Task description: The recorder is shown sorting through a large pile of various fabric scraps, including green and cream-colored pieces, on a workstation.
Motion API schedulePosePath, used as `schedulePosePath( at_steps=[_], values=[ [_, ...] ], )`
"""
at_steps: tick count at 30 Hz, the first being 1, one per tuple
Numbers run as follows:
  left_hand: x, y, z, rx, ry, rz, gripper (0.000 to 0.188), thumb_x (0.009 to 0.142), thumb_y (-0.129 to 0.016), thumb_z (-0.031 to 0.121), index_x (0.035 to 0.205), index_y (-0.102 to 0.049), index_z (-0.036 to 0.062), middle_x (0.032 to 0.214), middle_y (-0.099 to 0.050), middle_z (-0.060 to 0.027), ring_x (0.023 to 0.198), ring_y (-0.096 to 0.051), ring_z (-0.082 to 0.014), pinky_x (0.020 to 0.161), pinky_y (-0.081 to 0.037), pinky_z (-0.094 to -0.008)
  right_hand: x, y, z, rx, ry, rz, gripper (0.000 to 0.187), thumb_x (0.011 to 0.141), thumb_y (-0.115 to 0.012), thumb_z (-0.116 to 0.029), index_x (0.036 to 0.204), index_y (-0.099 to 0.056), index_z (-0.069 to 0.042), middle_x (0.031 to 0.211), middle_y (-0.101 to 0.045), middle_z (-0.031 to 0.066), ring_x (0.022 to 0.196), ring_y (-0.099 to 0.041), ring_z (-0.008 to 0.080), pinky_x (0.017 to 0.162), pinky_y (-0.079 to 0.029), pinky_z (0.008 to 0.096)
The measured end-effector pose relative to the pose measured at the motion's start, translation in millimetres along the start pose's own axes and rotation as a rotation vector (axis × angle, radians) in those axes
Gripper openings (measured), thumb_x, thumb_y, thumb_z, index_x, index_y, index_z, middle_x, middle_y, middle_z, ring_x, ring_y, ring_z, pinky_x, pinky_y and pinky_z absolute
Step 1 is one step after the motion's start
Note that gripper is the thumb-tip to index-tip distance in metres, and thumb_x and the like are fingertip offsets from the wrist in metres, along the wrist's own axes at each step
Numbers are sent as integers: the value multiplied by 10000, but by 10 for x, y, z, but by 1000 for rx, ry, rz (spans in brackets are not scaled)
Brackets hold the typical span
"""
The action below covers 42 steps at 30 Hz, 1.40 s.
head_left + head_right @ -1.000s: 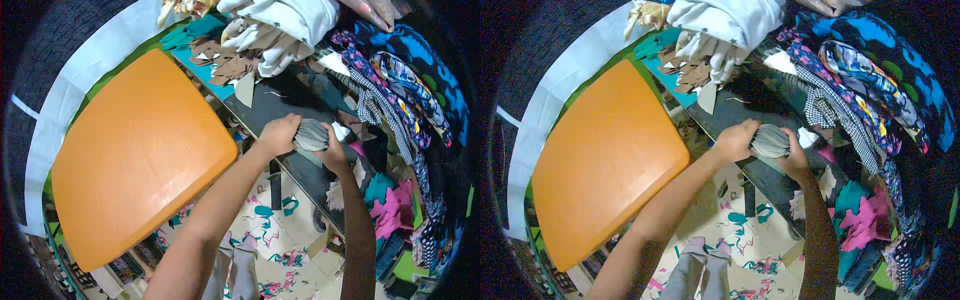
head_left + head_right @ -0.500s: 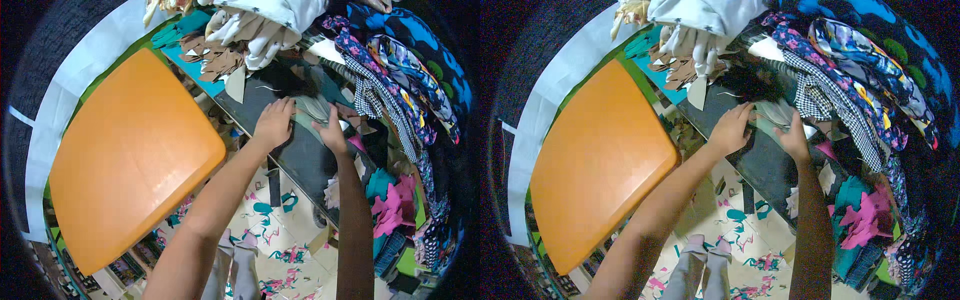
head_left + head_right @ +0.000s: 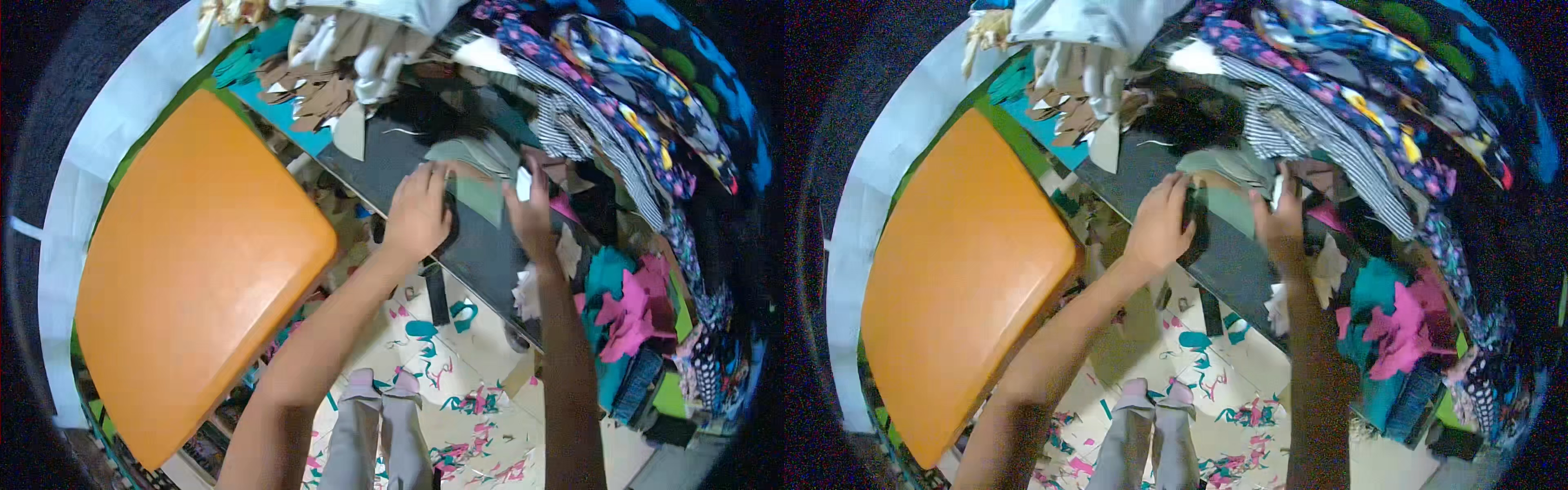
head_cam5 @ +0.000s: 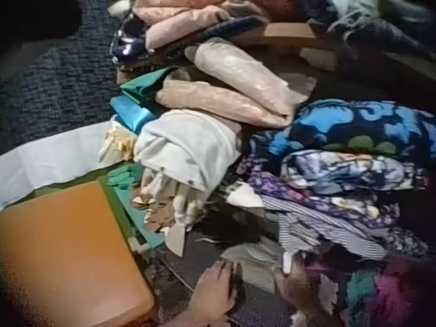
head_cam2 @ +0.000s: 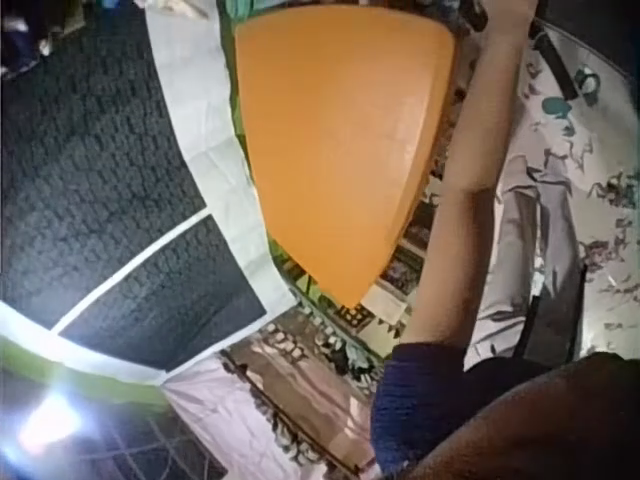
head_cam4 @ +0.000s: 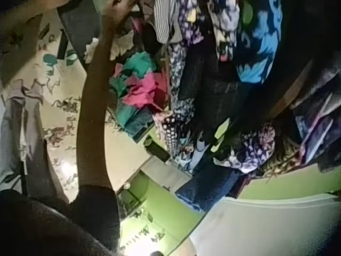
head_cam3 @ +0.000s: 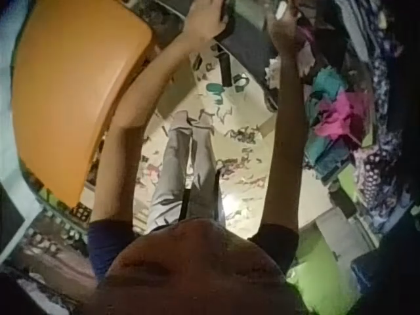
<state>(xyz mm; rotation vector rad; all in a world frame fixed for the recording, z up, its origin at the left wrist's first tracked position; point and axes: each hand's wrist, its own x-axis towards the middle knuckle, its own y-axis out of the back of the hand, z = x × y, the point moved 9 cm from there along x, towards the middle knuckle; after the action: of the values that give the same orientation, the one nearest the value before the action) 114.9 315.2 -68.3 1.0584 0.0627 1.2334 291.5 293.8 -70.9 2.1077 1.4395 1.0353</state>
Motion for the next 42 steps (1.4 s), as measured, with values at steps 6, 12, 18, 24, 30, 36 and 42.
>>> schedulePosePath(
  at_steps=[6,12,18,24,30,36,42],
  values=[
    [-467,-95,557,-57,-142,-97,513,667,-576,47,1160,-441,13,1169,-442,-186,1103,-421,-347,924,-343,-421,-1071,260,-540,-181,80,97,339,796,-452,-25,1135,-455,-17,1104,-494,174,1057,-445,345,914,-345,410],
    [-767,-392,1118,-146,-289,-302,444,709,-550,78,1146,-485,50,1155,-477,-122,1072,-448,-286,884,-356,-385,-1508,774,-147,-283,-54,259,269,788,-438,-21,1042,-527,-15,998,-534,178,934,-511,345,835,-402,395],
    [-782,-612,1521,-193,-369,-360,390,751,-553,134,1132,-502,65,1112,-503,-112,998,-486,-281,842,-378,-387,-1251,1326,964,-212,-164,490,173,783,-461,-71,917,-567,-39,895,-586,171,821,-558,357,719,-447,386],
    [-645,-907,1366,-161,-180,-289,361,738,-583,136,1074,-515,23,1055,-511,-144,942,-498,-304,770,-407,-400,-966,1088,1577,-192,-149,325,271,698,-599,-129,944,-584,-16,915,-592,191,855,-564,364,751,-455,382],
    [-604,-1016,1373,-68,-255,-303,338,760,-570,200,1042,-517,21,1004,-510,-145,910,-495,-311,749,-394,-405,-771,1124,1283,-373,-259,55,439,606,-702,-176,986,-591,15,896,-607,207,816,-596,336,741,-478,368],
    [-504,-1095,1432,-64,-182,-305,284,776,-559,226,963,-514,16,900,-501,-145,857,-497,-319,739,-376,-417,-944,1000,1537,92,-256,-164,287,668,-638,-142,920,-616,-4,742,-627,141,653,-620,240,620,-491,330],
    [-424,-1010,1460,-113,-154,-168,260,749,-568,267,834,-563,21,853,-528,-136,797,-507,-310,700,-395,-417,-1042,985,1153,-51,-254,-114,215,761,-613,-92,934,-582,30,920,-584,139,799,-577,181,689,-461,283]
  ],
)
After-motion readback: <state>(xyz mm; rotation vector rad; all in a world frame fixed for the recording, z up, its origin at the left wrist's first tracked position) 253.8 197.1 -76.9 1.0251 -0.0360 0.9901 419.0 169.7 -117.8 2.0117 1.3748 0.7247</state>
